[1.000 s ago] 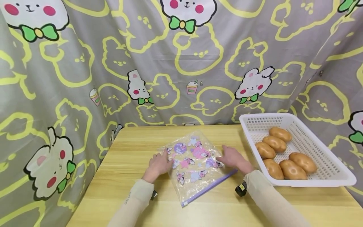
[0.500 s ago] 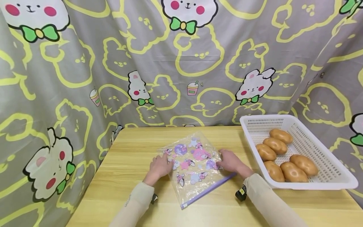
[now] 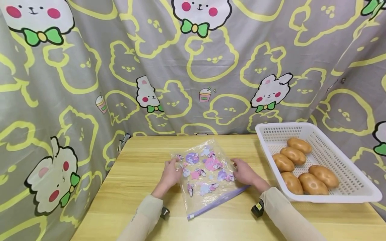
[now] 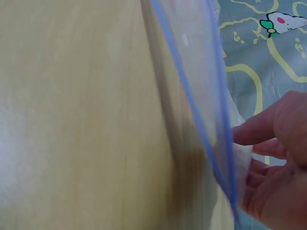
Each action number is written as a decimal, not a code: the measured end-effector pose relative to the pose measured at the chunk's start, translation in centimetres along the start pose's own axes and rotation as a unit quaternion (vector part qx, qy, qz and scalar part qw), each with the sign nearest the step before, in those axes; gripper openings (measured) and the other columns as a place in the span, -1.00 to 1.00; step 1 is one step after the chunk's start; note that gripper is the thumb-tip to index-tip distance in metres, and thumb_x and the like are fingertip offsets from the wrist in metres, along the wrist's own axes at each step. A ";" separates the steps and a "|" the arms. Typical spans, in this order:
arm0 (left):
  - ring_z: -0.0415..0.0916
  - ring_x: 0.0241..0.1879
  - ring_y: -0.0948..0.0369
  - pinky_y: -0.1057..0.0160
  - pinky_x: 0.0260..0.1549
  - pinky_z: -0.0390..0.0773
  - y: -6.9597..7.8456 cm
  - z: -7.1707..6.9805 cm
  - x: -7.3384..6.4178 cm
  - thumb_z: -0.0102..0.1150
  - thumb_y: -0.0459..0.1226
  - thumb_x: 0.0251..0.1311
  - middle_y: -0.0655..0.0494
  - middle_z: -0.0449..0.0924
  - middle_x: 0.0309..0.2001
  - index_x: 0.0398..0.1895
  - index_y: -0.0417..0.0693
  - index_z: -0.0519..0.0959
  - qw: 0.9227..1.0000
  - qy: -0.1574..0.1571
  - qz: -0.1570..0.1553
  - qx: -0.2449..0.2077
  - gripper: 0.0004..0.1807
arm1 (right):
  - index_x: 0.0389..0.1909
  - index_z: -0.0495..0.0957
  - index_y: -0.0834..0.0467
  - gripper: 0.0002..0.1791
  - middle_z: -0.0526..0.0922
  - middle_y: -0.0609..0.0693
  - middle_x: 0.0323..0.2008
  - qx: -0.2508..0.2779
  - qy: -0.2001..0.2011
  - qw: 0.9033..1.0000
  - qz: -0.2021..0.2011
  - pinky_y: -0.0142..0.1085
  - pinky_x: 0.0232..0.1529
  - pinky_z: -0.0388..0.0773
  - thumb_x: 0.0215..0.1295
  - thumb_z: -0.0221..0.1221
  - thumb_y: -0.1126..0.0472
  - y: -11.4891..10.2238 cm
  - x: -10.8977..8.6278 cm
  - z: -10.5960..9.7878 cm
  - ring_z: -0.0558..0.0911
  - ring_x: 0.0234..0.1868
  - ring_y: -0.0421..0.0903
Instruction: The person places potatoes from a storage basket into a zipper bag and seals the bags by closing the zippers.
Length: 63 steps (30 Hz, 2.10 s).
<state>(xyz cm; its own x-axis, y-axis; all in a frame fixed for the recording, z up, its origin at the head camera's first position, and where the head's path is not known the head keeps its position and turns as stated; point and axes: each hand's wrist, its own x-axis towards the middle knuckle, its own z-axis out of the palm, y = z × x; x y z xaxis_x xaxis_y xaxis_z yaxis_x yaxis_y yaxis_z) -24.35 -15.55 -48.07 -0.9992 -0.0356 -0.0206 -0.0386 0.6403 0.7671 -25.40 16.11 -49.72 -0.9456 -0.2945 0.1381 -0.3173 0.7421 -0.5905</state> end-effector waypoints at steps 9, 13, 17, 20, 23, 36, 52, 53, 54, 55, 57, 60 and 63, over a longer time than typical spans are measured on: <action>0.50 -0.28 0.04 0.23 -0.42 0.58 -0.2 -0.1 -0.1 0.07 -0.36 0.22 -0.32 0.46 0.01 0.14 -0.23 0.42 0.993 -0.068 -0.005 -0.098 -0.60 | 0.14 0.35 0.46 -0.46 0.52 0.19 -0.20 0.092 0.055 0.994 0.024 -0.28 -0.35 0.48 0.03 0.06 0.55 -0.1 0.3 0.2 0.47 -0.39 -0.09; 0.46 -0.35 0.06 0.24 -0.45 0.56 -0.1 0.0 -0.6 0.12 -0.40 0.15 -0.29 0.44 -0.05 0.12 -0.26 0.43 0.985 -0.124 0.016 -0.117 -0.58 | 0.14 0.36 0.44 -0.46 0.53 0.21 -0.16 0.105 0.069 0.992 0.032 -0.23 -0.29 0.51 0.04 0.06 0.54 -0.4 0.6 -0.2 0.51 -0.33 -0.04; 0.43 -0.47 0.16 0.28 -0.53 0.54 0.2 0.1 -0.9 0.16 -0.46 0.06 -0.17 0.50 -0.24 0.03 -0.27 0.49 0.986 -0.136 0.039 -0.094 -0.61 | 0.13 0.38 0.44 -0.47 0.54 0.23 -0.15 0.104 0.077 0.991 0.026 -0.23 -0.27 0.51 0.05 0.06 0.54 -0.7 0.8 -0.4 0.52 -0.32 -0.02; 0.42 -0.58 0.20 0.29 -0.61 0.52 0.4 0.1 -1.0 0.13 -0.52 0.03 -0.05 0.53 -0.44 0.00 -0.28 0.51 0.987 -0.124 0.039 -0.094 -0.61 | 0.13 0.39 0.44 -0.48 0.54 0.24 -0.14 0.112 0.079 0.990 0.024 -0.27 -0.32 0.50 0.05 0.08 0.52 -0.8 0.9 -0.6 0.51 -0.35 -0.04; 0.40 -0.65 0.23 0.33 -0.68 0.48 0.5 0.1 -1.0 0.10 -0.55 0.03 -0.02 0.53 -0.53 0.00 -0.27 0.52 0.989 -0.104 0.031 -0.102 -0.61 | 0.14 0.38 0.43 -0.47 0.53 0.24 -0.13 0.122 0.075 0.989 0.036 -0.31 -0.38 0.51 0.07 0.13 0.47 -0.9 0.8 -0.8 0.51 -0.38 -0.07; 0.51 -0.59 0.21 0.34 -0.63 0.57 0.3 -0.6 -0.1 0.11 -0.59 0.03 -0.18 0.58 -0.10 0.01 -0.22 0.54 0.990 0.011 0.016 -0.138 -0.58 | 0.05 0.44 0.44 -0.54 0.56 0.18 -0.31 0.148 0.089 0.977 0.123 -0.37 -0.49 0.53 0.10 0.18 0.34 -1.8 -0.1 -1.8 0.55 -0.47 -0.11; 0.48 -0.62 0.21 0.37 -0.71 0.48 0.6 -0.6 -0.1 0.15 -0.53 0.06 -0.02 0.60 -0.43 0.04 -0.23 0.53 0.985 0.056 0.023 -0.159 -0.59 | 0.17 0.17 0.52 -0.53 0.56 0.00 -0.29 0.555 0.049 0.816 0.157 -0.23 -0.02 0.59 0.33 0.04 0.39 -2.4 0.3 -1.8 0.63 -0.29 -0.19; 0.47 -0.62 0.22 0.39 -0.72 0.46 0.6 -0.6 -0.1 0.15 -0.53 0.06 -0.01 0.59 -0.44 0.04 -0.23 0.53 0.985 0.058 0.024 -0.161 -0.59 | 0.17 0.18 0.50 -0.54 0.57 0.01 -0.28 0.571 0.037 0.806 0.152 -0.16 0.03 0.56 0.34 0.03 0.38 -2.5 0.2 -1.9 0.63 -0.27 -0.17; 0.46 -0.63 0.22 0.40 -0.73 0.44 0.6 -0.6 -0.1 0.15 -0.53 0.06 -0.01 0.59 -0.46 0.04 -0.22 0.52 0.985 0.058 0.024 -0.161 -0.59 | 0.17 0.18 0.47 -0.56 0.57 0.01 -0.26 0.586 0.027 0.796 0.147 -0.09 0.07 0.52 0.34 0.02 0.38 -2.6 0.2 -1.9 0.63 -0.25 -0.14; 0.45 -0.63 0.22 0.41 -0.74 0.43 0.6 -0.6 0.0 0.15 -0.53 0.06 0.00 0.59 -0.47 0.04 -0.21 0.52 0.985 0.059 0.024 -0.163 -0.59 | 0.17 0.18 0.43 -0.57 0.57 0.02 -0.25 0.598 0.017 0.788 0.144 -0.03 0.08 0.50 0.34 0.01 0.39 -2.6 0.2 -1.9 0.63 -0.23 -0.12; 0.44 -0.64 0.22 0.41 -0.74 0.41 0.7 -0.6 0.0 0.15 -0.53 0.05 0.02 0.59 -0.50 0.04 -0.20 0.53 0.984 0.060 0.022 -0.166 -0.58 | 0.18 0.19 0.36 -0.58 0.55 0.04 -0.21 0.618 0.002 0.773 0.140 0.04 0.08 0.48 0.36 0.00 0.39 -2.8 0.2 -1.8 0.63 -0.20 -0.08; 0.45 -0.63 0.23 0.42 -0.74 0.41 0.7 -0.5 0.0 0.15 -0.53 0.05 0.03 0.58 -0.52 0.04 -0.19 0.53 0.983 0.060 0.019 -0.171 -0.58 | 0.18 0.19 0.36 -0.58 0.52 0.06 -0.18 0.620 -0.003 0.772 0.137 0.00 0.03 0.53 0.34 0.01 0.43 -3.2 0.2 -1.3 0.62 -0.19 -0.08; 0.42 -0.65 0.25 0.44 -0.76 0.38 0.9 -0.3 -0.2 0.15 -0.53 0.05 0.02 0.59 -0.53 0.04 -0.20 0.53 0.983 0.063 0.021 -0.173 -0.59 | 0.10 0.23 0.43 -0.63 0.50 0.08 -0.18 0.592 -0.011 0.795 0.131 -0.10 -0.01 0.57 0.33 0.03 0.42 -3.5 0.3 -0.8 0.61 -0.19 -0.09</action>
<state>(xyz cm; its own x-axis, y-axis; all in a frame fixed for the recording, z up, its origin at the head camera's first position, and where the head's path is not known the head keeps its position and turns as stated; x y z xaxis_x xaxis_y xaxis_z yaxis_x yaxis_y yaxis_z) -24.18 -15.19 -47.17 -0.9893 -0.1232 0.0779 0.0310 0.3443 0.9384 -24.61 13.87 -46.96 -0.9626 -0.2432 -0.1193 0.1923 -0.3035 -0.9332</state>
